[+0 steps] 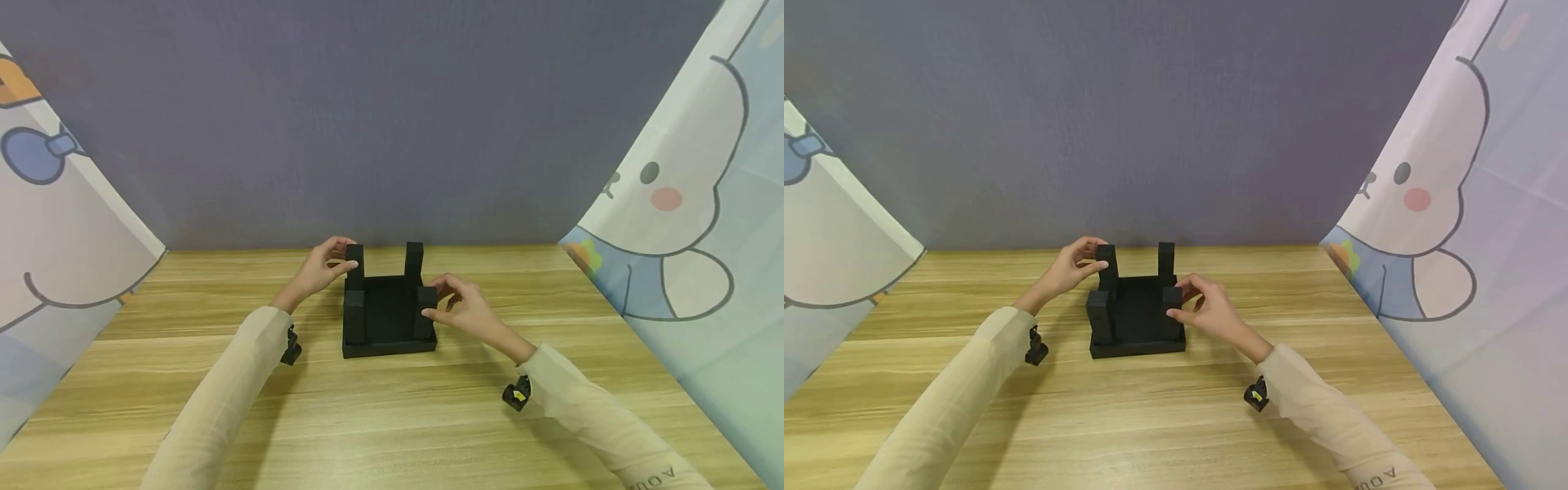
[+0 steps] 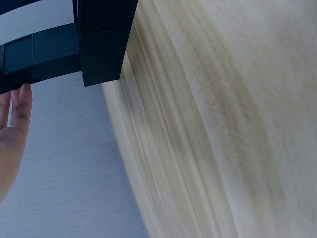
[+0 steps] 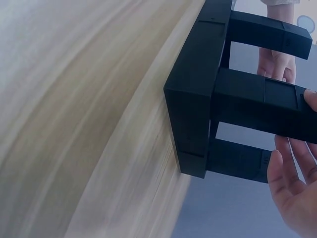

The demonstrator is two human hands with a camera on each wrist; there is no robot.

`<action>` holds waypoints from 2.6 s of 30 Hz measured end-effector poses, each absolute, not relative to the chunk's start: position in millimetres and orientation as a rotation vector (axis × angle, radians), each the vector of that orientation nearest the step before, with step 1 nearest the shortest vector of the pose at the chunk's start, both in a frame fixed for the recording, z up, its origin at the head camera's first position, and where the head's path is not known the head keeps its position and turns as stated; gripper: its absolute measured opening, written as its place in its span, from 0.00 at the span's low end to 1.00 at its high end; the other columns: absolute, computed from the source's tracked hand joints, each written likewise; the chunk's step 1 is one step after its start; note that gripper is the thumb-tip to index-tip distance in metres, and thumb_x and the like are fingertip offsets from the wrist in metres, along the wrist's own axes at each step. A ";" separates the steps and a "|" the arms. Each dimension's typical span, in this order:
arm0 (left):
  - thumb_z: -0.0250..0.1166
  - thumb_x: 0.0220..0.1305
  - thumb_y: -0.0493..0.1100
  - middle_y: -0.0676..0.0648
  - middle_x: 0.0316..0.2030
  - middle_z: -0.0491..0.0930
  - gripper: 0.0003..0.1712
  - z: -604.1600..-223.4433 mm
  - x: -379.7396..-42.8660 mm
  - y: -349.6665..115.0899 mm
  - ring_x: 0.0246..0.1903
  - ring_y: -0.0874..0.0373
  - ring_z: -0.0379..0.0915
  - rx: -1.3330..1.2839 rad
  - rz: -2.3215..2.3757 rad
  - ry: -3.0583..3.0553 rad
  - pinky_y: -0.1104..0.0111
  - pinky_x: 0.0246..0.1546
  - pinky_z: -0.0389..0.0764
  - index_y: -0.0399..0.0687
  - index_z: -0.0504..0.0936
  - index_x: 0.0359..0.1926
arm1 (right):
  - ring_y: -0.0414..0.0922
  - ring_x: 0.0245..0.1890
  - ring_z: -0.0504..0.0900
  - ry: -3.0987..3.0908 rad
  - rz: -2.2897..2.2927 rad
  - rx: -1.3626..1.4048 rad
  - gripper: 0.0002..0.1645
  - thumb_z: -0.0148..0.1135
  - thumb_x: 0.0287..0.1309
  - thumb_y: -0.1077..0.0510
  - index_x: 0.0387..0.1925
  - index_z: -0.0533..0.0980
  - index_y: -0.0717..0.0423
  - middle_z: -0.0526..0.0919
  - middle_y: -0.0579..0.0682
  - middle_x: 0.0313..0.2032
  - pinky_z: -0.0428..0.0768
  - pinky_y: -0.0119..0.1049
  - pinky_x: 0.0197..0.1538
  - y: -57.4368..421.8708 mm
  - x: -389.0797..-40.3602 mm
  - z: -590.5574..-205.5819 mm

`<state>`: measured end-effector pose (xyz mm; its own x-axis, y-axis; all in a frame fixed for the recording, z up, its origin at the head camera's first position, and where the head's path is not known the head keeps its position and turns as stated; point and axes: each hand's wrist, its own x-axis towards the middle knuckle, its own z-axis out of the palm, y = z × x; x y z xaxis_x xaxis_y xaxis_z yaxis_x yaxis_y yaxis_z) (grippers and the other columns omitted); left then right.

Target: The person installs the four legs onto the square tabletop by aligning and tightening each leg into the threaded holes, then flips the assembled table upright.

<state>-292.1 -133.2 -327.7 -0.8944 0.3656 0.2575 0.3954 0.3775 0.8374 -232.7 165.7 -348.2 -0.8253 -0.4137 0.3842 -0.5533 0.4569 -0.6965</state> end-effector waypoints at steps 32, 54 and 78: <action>0.62 0.60 0.42 0.38 0.51 0.70 0.24 -347.4 -311.5 -139.0 0.51 0.45 0.70 -0.682 -1.539 -2.599 0.50 0.53 0.72 0.46 0.69 0.57 | 0.51 0.42 0.79 -2.566 1.371 0.939 0.24 0.70 0.46 0.60 0.46 0.72 0.58 0.79 0.54 0.41 0.80 0.44 0.38 176.6 -234.0 -354.0; 0.62 0.60 0.43 0.39 0.57 0.66 0.27 -331.5 -285.7 -141.7 0.56 0.43 0.65 -0.724 -1.360 -2.541 0.51 0.54 0.71 0.48 0.68 0.60 | 0.53 0.41 0.80 -2.559 1.431 0.931 0.23 0.68 0.48 0.61 0.46 0.72 0.58 0.78 0.55 0.40 0.80 0.36 0.37 176.3 -231.9 -355.0; 0.60 0.62 0.44 0.40 0.55 0.72 0.24 -313.9 -236.2 -150.6 0.52 0.46 0.71 -0.848 -1.475 -2.547 0.56 0.53 0.73 0.43 0.70 0.58 | 0.54 0.44 0.79 -2.601 1.431 0.889 0.23 0.67 0.48 0.63 0.47 0.71 0.61 0.78 0.58 0.42 0.79 0.38 0.38 170.8 -219.9 -341.5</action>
